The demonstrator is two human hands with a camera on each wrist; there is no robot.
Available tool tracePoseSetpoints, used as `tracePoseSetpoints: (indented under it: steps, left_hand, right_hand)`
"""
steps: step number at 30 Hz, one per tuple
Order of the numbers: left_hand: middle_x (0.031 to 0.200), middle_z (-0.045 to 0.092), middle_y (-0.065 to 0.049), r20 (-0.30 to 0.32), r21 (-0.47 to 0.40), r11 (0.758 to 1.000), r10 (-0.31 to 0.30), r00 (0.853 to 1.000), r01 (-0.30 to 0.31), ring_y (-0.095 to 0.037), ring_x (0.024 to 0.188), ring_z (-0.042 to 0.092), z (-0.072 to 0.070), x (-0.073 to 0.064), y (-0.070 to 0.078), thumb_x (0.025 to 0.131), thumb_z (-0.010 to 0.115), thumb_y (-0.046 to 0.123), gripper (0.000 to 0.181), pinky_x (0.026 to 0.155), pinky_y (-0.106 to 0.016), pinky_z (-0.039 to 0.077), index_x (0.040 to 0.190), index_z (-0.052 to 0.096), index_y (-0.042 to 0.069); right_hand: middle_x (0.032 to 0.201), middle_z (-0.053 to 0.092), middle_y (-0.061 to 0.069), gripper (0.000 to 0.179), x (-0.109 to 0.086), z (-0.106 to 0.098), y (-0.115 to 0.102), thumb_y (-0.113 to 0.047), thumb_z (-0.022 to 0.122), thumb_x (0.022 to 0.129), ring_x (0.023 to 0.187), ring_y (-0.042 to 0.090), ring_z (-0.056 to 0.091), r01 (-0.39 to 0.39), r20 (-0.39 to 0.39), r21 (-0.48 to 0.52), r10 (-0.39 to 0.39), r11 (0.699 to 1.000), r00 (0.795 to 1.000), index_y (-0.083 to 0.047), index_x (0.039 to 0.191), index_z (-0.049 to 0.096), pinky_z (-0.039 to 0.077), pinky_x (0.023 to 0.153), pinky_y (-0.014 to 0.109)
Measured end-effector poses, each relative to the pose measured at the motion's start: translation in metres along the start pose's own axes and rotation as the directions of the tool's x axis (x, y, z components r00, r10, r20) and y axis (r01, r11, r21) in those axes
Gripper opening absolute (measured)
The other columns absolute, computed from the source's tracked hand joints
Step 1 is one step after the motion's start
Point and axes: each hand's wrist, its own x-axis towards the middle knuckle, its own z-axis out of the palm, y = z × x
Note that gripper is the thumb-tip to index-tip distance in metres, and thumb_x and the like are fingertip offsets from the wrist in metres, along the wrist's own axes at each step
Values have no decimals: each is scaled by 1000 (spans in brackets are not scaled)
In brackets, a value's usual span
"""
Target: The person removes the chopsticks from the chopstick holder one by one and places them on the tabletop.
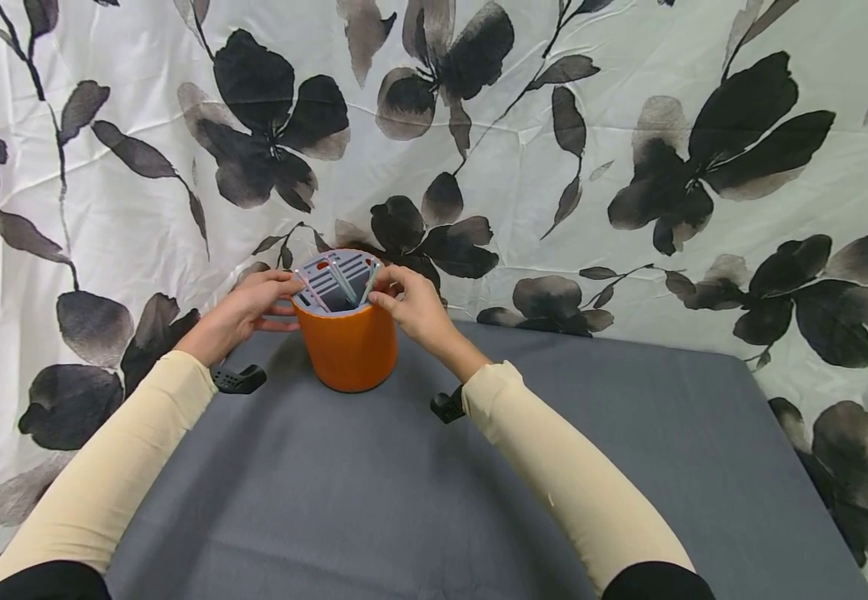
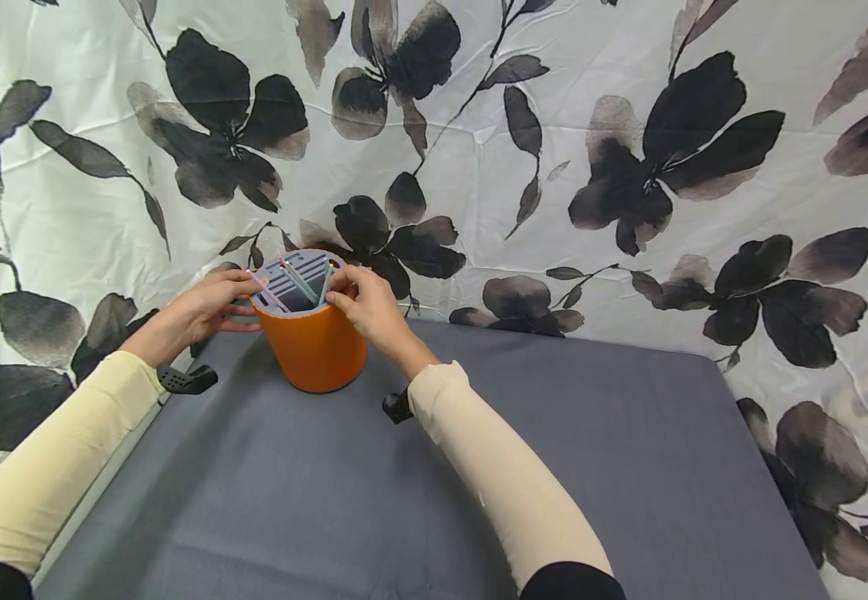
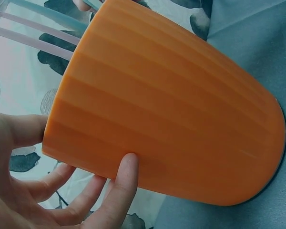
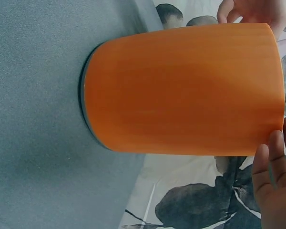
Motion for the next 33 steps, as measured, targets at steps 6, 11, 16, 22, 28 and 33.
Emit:
tracePoseSetpoints:
  steps: [6,11,16,22,28,33]
  left_hand:
    - [133,48,-7,0,-2,1000,-1,1000,1,-20,102,66,2,0,-1,108,54,35,66,87,-37,66,162,30,7]
    - [134,48,-7,-6,0,1000,-6,1000,6,-19,102,66,3,0,0,108,53,35,64,85,-36,67,162,32,7]
    - [134,47,-7,-9,5,1000,-10,1000,10,-21,107,64,3,1,1,108,53,37,63,87,-37,66,161,33,9]
    - [133,46,-7,-14,11,1000,-12,1000,12,-19,104,65,3,0,2,108,53,37,63,92,-40,65,161,34,9]
    - [132,47,-6,-18,10,1000,-4,1000,4,-16,99,66,2,0,1,108,54,36,64,92,-39,65,161,32,8]
    - [131,49,-5,-22,9,1000,-6,1000,6,-19,102,65,3,0,0,108,54,36,63,90,-38,66,160,33,8]
  right_hand:
    - [107,69,4,8,-2,1,3,-16,75,98,98,22,64,18,-15,22,-18,1000,1000,-13,105,72,53,76,28]
    - [110,70,3,9,-2,-2,2,-17,71,101,100,19,66,38,-59,68,-34,997,998,-14,109,71,57,83,27]
    - [112,71,7,13,-1,-7,-4,-15,69,103,102,22,69,97,-128,180,-74,979,989,-10,115,69,59,88,33]
    - [120,71,13,19,-1,-11,-11,-18,66,104,107,25,71,174,-227,296,-108,939,968,-8,120,66,60,95,41]
    - [111,70,15,24,-1,-16,-19,-12,63,105,97,29,71,270,-313,438,-137,857,940,0,126,61,65,91,46]
    - [113,67,24,26,-2,-23,-28,-9,61,106,94,19,71,346,-373,465,-175,815,911,4,129,58,65,89,51]
